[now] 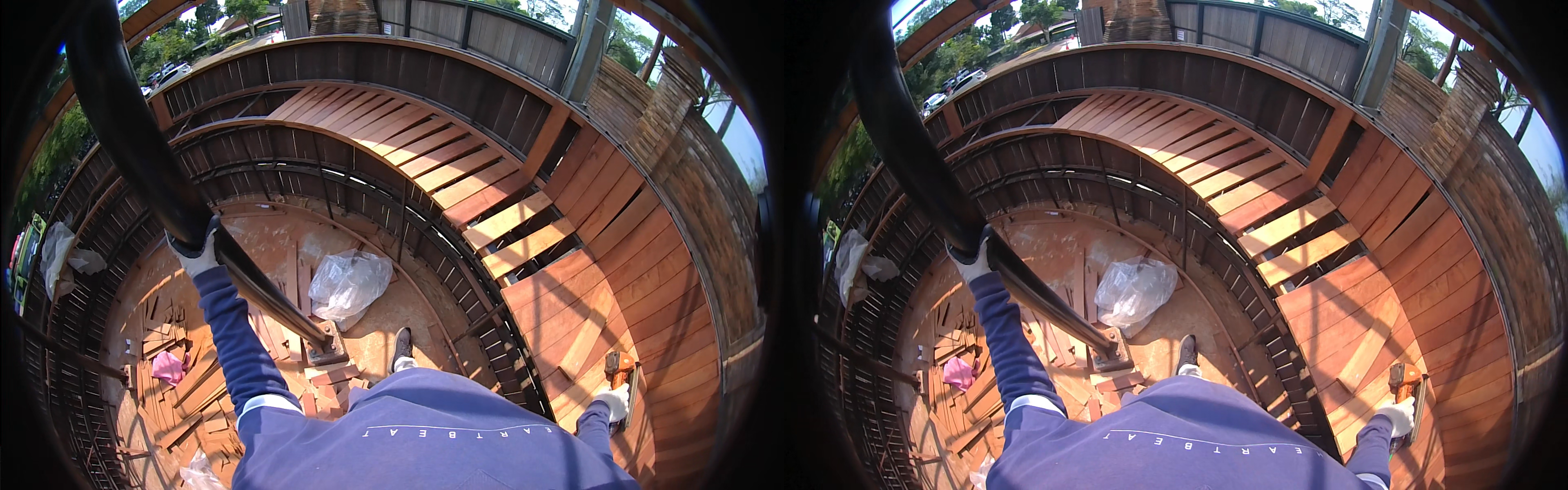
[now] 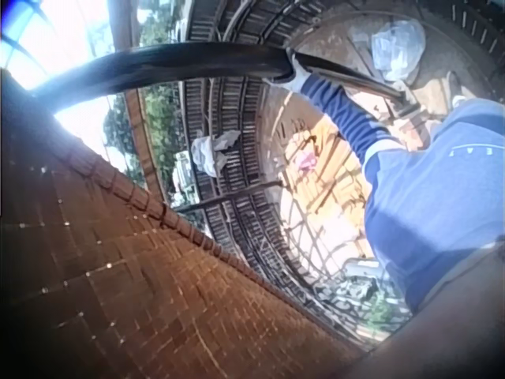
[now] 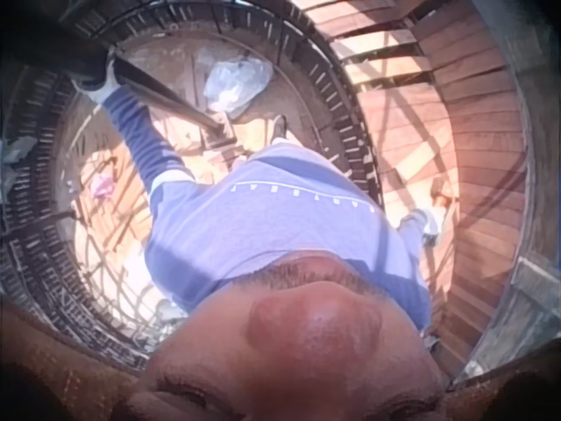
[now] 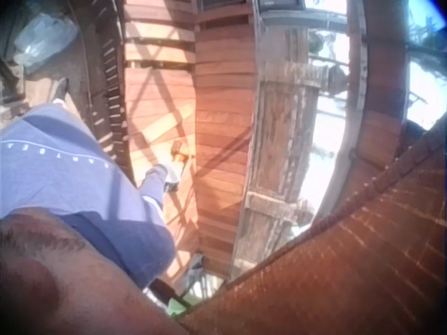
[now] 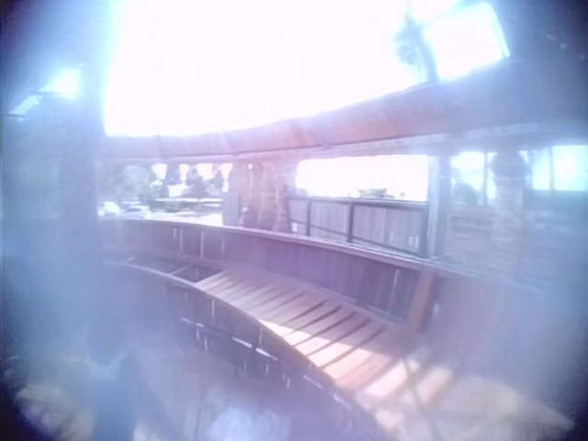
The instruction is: The person picks up wooden slats, aligns them one by one onto a curved metal structure, and uses a nail gun to secure them.
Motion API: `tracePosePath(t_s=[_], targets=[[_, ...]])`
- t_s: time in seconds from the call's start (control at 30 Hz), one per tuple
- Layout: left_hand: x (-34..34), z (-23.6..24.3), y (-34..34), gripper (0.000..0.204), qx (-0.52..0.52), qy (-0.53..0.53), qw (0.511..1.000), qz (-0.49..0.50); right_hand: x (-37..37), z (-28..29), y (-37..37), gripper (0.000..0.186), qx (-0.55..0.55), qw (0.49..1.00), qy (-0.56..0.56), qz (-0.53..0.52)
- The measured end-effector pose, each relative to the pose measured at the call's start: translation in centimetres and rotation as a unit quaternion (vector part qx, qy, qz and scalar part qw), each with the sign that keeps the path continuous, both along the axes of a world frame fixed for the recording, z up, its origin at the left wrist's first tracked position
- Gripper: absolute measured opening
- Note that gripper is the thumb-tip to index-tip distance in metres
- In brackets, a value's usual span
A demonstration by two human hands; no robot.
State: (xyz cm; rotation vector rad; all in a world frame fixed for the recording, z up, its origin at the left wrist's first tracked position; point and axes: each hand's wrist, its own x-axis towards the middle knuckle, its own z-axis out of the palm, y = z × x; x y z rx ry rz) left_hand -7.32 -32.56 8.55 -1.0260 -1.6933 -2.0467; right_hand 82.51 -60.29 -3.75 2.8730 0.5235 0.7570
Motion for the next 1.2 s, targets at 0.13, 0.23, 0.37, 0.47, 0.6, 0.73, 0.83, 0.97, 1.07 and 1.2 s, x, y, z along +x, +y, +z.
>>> tracePosePath(t_s=[0.13, 0.23, 0.37, 0.47, 0.6, 0.73, 0.83, 0.97, 1.07, 1.2], targets=[[-1.2, -0.1, -0.9, 0.105, 0.003, -0.009, 1.000, 0.002, -0.6, 0.2, 1.0, 0.040, 0.005, 1.000, 0.002, 0.010], [0.1, -0.6, 0.5, 0.104, -0.001, -0.023, 0.999, -0.025, -0.5, 0.8, -0.3, 0.034, -0.008, 1.000, 0.017, -0.020], [0.7, 0.9, -0.8, 0.104, -0.011, -0.038, 0.999, -0.036, -1.6, 1.8, 0.8, 0.034, -0.007, 0.999, 0.041, -0.022], [-0.4, -0.1, -0.3, 0.104, -0.034, -0.012, 0.999, 0.001, -0.9, 1.1, 0.4, 0.037, 0.005, 1.000, 0.016, -0.011], [1.8, 1.5, -1.0, 0.101, -0.043, -0.024, 0.999, -0.013, -1.7, 2.1, 1.1, 0.033, -0.001, 1.000, 0.024, -0.015], [1.7, 1.5, -1.2, 0.098, -0.035, 0.006, 0.999, 0.007, -1.9, 2.1, 1.1, 0.031, 0.021, 1.000, 0.011, 0.000], [1.2, 1.0, -1.1, 0.099, -0.027, -0.012, 0.999, -0.012, -1.4, 1.5, 0.9, 0.031, 0.029, 1.000, -0.001, 0.005], [-0.6, -0.1, -1.1, 0.103, -0.024, -0.010, 1.000, -0.012, -1.2, 1.4, 0.9, 0.037, -0.011, 1.000, 0.024, -0.012], [2.3, 0.7, -1.2, 0.104, -0.059, -0.038, 0.997, -0.024, -0.4, 0.6, -0.1, 0.042, -0.006, 1.000, 0.017, -0.002], [1.0, -0.7, -1.6, 0.104, -0.073, -0.049, 0.996, -0.012, 0.3, -0.3, 0.0, 0.047, 0.014, 1.000, -0.007, 0.008]])
